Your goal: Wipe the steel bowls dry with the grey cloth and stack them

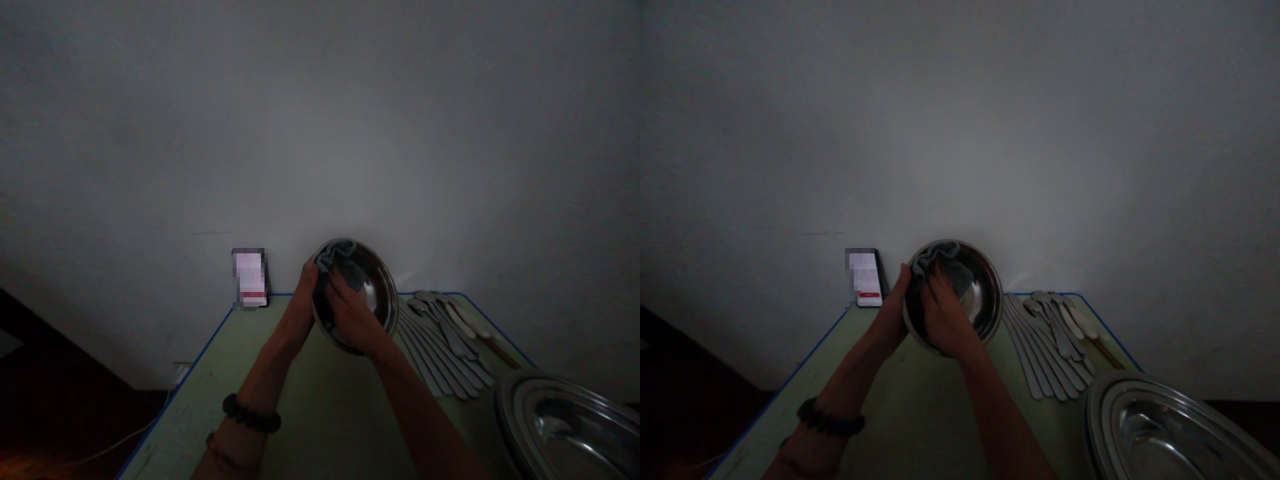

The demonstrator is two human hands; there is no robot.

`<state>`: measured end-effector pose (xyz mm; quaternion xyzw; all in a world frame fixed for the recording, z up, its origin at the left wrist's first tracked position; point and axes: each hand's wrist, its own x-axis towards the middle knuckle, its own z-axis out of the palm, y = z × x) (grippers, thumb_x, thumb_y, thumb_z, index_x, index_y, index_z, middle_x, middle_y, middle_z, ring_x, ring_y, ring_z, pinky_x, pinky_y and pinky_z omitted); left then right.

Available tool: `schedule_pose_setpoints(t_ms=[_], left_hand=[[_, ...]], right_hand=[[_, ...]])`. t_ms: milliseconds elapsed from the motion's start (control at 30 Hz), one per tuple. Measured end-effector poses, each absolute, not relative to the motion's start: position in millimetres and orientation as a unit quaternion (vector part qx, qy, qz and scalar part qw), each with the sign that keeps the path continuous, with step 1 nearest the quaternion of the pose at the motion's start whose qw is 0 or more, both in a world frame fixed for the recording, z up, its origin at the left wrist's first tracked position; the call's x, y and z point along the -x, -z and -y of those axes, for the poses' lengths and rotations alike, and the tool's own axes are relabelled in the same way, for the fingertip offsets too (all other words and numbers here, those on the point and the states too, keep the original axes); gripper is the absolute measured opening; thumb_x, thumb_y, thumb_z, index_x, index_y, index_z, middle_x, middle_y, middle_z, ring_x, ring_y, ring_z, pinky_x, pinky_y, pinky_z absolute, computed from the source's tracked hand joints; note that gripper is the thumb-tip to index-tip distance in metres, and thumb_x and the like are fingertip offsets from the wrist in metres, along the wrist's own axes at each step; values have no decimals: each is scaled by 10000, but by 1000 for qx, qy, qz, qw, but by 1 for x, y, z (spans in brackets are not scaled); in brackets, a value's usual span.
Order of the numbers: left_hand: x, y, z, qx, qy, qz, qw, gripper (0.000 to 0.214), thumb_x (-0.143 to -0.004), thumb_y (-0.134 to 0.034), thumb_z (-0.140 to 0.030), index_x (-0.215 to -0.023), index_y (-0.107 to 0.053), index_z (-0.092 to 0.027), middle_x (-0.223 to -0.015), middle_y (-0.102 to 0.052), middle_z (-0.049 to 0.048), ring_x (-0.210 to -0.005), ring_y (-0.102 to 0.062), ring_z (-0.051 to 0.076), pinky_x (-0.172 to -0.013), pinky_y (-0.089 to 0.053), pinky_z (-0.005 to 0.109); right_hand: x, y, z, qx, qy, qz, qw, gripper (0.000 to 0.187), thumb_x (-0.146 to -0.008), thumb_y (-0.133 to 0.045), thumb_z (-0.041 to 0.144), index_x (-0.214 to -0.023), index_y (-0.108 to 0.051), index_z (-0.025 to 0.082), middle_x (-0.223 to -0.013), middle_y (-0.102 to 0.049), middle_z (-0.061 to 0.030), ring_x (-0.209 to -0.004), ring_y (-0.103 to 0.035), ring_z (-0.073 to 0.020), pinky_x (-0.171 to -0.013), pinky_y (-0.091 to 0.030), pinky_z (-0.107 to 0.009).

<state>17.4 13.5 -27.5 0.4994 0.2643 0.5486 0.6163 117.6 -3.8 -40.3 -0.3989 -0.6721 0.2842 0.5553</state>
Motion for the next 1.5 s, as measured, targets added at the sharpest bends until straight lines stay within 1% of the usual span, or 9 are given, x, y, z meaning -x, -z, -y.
schedule_pose_setpoints(t_ms=[167,333,500,600,867,1000,1167,1333,1500], left_hand=[[-9,14,-13,-454,-590,-273,610,455,-825,-531,-561,-1023,-678,-178,-1099,-703,69,-1190,-554,263,-1058,-386,395],[6,12,-22,-489,-671,-310,463,426,-824,-537,-538,-1044,-648,-190,-1147,-668,62,-1201,-531,251,-1049,-375,390],[15,11,-26,-563,-667,-323,367,436,-855,-507,-532,-1130,-606,-208,-1258,-613,63,-1207,-521,244,-1034,-375,388],[11,10,-20,-588,-640,-319,378,439,-878,-487,-513,-1198,-581,-228,-1302,-592,62,-1224,-514,246,-1033,-376,385],[0,18,-15,-539,-549,-257,585,460,-869,-508,-507,-1197,-631,-208,-1206,-673,63,-1223,-530,251,-1077,-347,393],[-1,19,-16,-498,-542,-253,628,472,-841,-532,-535,-1118,-680,-182,-1096,-719,75,-1156,-582,257,-1062,-368,402],[4,9,-16,-478,-574,-262,611,460,-829,-521,-550,-1035,-692,-175,-1016,-726,69,-1109,-604,253,-1004,-428,407],[17,5,-23,-529,-653,-313,442,453,-821,-545,-531,-1083,-648,-176,-1093,-684,66,-1159,-558,249,-1018,-402,405],[20,4,-21,-584,-647,-335,358,401,-859,-515,-497,-1120,-626,-213,-1206,-644,52,-1190,-534,246,-1010,-406,385]], right_hand=[[-118,20,21,301,-369,708,522,294,-916,-414,262,-1021,-689,246,-1060,-693,-14,-1067,-585,-179,-1009,-391,-350],[-125,11,31,348,-308,786,407,263,-863,-424,169,-798,-678,175,-736,-663,-1,-681,-572,-131,-640,-451,-237],[-129,15,34,499,-184,810,246,318,-800,-419,60,-953,-687,140,-1022,-704,-112,-948,-640,-209,-847,-467,-325],[-132,32,25,570,-86,785,226,470,-816,-364,32,-1222,-592,100,-1314,-569,-173,-1258,-485,-266,-1026,-386,-414],[-127,56,-5,530,-67,719,444,537,-897,-290,149,-1423,-355,65,-1531,-282,-158,-1446,-150,-249,-1160,-198,-506],[-111,40,7,418,-195,728,507,496,-930,-322,247,-1406,-397,131,-1498,-365,-116,-1426,-230,-203,-1173,-175,-435],[-111,18,24,335,-329,759,452,340,-940,-389,261,-1194,-603,188,-1137,-667,-65,-1099,-587,-179,-1000,-406,-347],[-117,7,35,355,-290,808,371,292,-909,-402,170,-993,-682,167,-928,-709,-45,-814,-618,-141,-776,-461,-272],[-118,17,39,521,-150,806,239,307,-855,-423,90,-983,-697,143,-1109,-683,-140,-1035,-617,-242,-910,-447,-384]])
